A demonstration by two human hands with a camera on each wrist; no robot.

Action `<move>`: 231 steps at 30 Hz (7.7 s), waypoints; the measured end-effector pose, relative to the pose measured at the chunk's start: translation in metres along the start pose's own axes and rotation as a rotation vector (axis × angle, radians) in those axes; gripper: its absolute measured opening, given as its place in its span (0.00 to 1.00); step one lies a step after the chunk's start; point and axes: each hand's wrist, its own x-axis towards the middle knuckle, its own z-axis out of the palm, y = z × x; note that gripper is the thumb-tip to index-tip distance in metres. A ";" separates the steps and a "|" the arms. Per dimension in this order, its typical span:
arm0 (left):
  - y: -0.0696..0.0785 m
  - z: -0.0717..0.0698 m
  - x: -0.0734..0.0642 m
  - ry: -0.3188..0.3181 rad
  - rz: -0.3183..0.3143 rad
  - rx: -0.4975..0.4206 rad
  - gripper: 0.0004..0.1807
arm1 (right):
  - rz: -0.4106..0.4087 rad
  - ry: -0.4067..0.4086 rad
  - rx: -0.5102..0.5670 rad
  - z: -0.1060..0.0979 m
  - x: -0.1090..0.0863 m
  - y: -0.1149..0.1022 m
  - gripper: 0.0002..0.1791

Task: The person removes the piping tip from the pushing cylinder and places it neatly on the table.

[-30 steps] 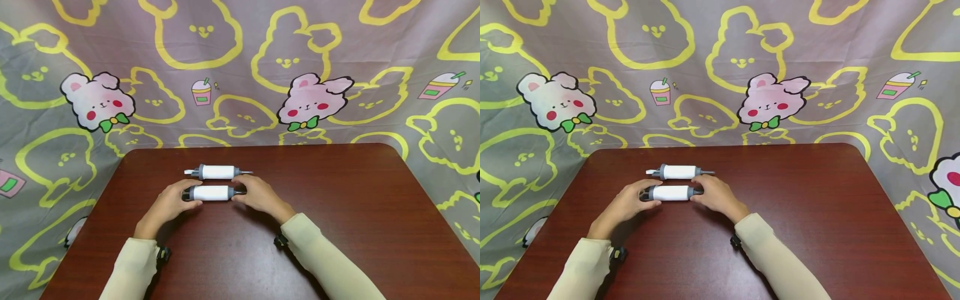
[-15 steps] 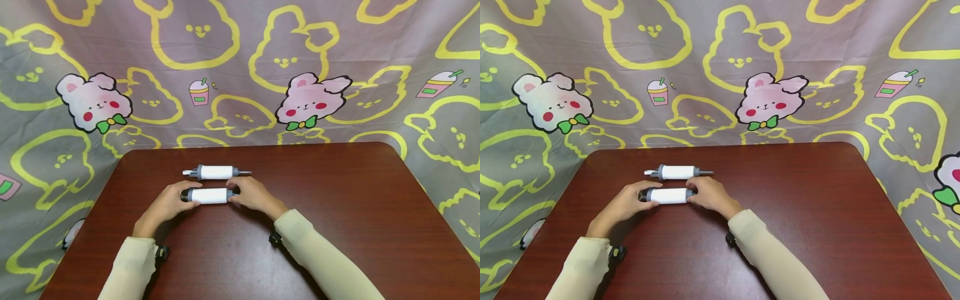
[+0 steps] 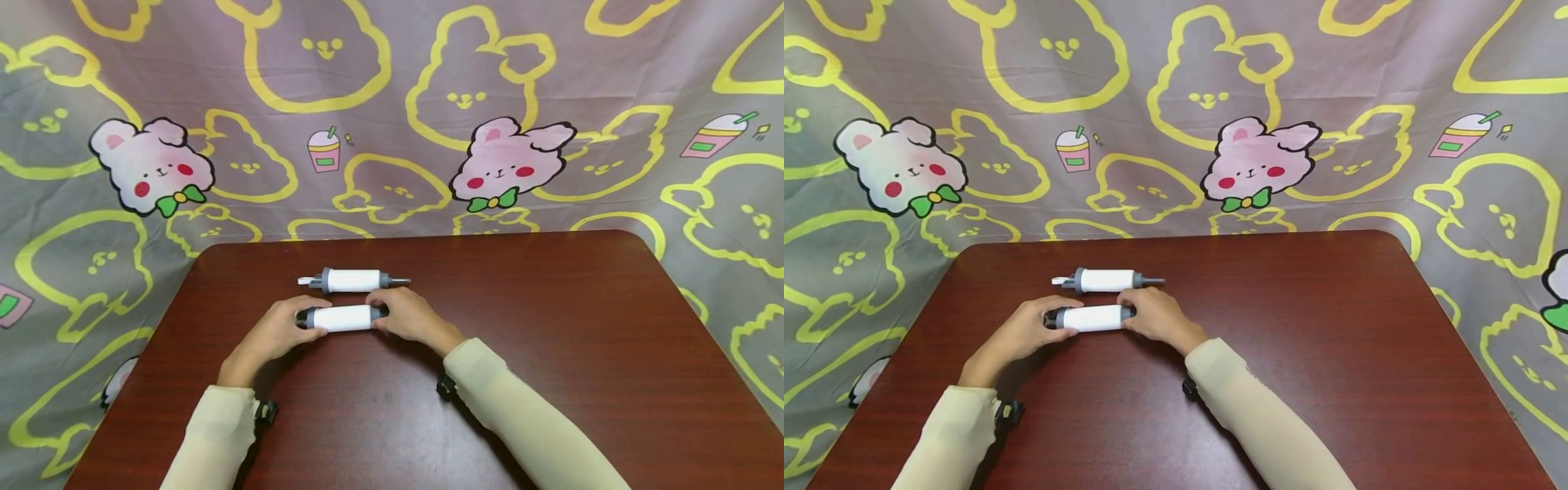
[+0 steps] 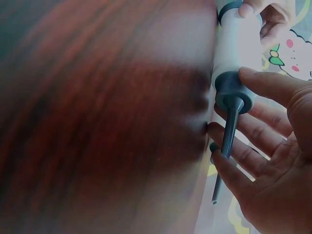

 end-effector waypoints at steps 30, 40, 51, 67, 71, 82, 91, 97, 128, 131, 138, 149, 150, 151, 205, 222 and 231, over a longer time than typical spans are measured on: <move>0.016 -0.006 -0.003 0.000 0.085 0.009 0.24 | -0.053 0.043 0.015 -0.012 -0.013 -0.004 0.18; 0.040 -0.014 -0.006 0.000 0.115 0.050 0.25 | -0.066 0.066 0.073 -0.033 -0.031 -0.011 0.19; 0.075 -0.015 -0.006 0.020 0.177 0.063 0.26 | -0.108 0.095 0.118 -0.060 -0.060 -0.009 0.21; 0.106 0.003 0.005 0.018 0.260 0.090 0.26 | -0.132 0.134 0.097 -0.079 -0.089 0.015 0.22; 0.110 0.009 0.013 0.023 0.292 0.096 0.25 | -0.120 0.155 0.097 -0.083 -0.093 0.022 0.22; 0.122 0.014 0.031 -0.006 0.327 0.130 0.25 | -0.061 0.191 0.119 -0.096 -0.097 0.034 0.20; 0.125 0.014 0.034 -0.022 0.332 0.115 0.26 | -0.049 0.194 0.146 -0.098 -0.098 0.038 0.20; 0.126 0.011 0.033 -0.031 0.341 0.101 0.26 | -0.035 0.188 0.189 -0.098 -0.099 0.039 0.20; 0.125 0.004 0.034 -0.112 0.298 0.011 0.24 | -0.058 0.175 0.176 -0.098 -0.103 0.038 0.16; 0.124 0.004 0.035 -0.127 0.285 -0.021 0.24 | -0.083 0.182 0.151 -0.099 -0.104 0.038 0.16; 0.123 0.004 0.035 -0.128 0.288 -0.050 0.23 | -0.090 0.158 0.163 -0.101 -0.105 0.038 0.16; 0.123 0.006 0.034 -0.094 0.330 -0.021 0.24 | -0.078 0.122 0.267 -0.102 -0.103 0.039 0.14; 0.122 0.006 0.034 -0.090 0.335 -0.017 0.24 | -0.074 0.121 0.273 -0.102 -0.103 0.039 0.14; 0.122 0.007 0.034 -0.086 0.340 -0.013 0.24 | -0.069 0.120 0.277 -0.102 -0.103 0.039 0.14; 0.123 0.000 0.030 -0.109 0.339 -0.034 0.26 | -0.020 0.118 0.448 -0.099 -0.106 0.052 0.09; 0.126 -0.001 0.029 -0.087 0.358 -0.021 0.26 | -0.002 0.104 0.506 -0.100 -0.108 0.052 0.14; 0.127 -0.001 0.029 -0.085 0.331 -0.041 0.26 | 0.043 0.104 0.530 -0.100 -0.109 0.050 0.17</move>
